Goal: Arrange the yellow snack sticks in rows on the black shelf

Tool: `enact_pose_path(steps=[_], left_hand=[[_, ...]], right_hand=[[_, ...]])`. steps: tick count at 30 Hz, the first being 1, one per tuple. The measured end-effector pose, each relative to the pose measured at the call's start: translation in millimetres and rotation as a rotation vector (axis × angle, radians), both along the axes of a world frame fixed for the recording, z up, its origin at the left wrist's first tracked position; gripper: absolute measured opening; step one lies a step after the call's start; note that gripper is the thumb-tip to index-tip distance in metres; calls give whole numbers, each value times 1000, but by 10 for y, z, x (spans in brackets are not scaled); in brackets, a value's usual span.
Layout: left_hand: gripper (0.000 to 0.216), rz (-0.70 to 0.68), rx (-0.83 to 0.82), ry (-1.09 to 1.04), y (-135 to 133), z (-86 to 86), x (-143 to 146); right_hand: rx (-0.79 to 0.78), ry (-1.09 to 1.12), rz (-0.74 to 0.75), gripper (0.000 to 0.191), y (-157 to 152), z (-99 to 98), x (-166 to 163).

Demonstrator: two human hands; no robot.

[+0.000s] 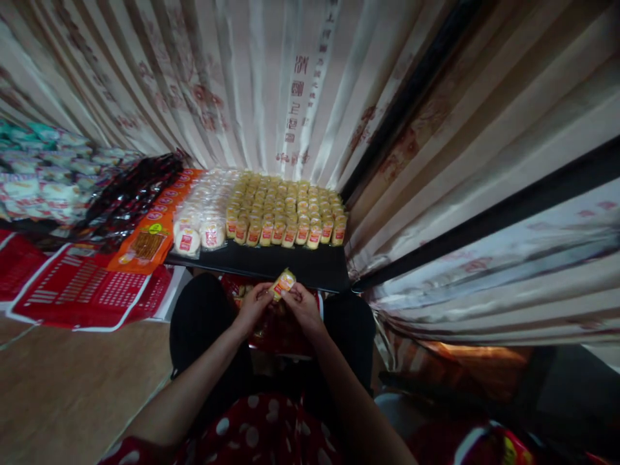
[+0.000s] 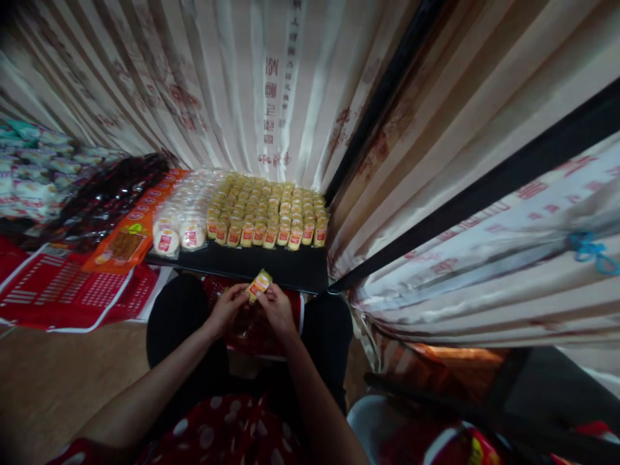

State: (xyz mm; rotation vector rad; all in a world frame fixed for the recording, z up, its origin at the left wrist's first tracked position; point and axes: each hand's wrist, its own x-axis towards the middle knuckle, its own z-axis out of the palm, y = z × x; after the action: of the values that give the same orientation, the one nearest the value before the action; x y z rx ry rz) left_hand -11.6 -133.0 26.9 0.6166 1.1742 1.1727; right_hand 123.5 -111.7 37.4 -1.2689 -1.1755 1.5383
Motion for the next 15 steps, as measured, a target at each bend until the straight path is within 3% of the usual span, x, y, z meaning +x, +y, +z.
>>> enact_pose_path(steps=[9, 15], left_hand=[[38, 61, 72, 248, 99, -19, -208], [31, 76, 162, 553, 177, -43, -224]], right_hand=[[110, -89, 38, 20, 163, 9, -275], [163, -73, -93, 31, 232, -62, -324]])
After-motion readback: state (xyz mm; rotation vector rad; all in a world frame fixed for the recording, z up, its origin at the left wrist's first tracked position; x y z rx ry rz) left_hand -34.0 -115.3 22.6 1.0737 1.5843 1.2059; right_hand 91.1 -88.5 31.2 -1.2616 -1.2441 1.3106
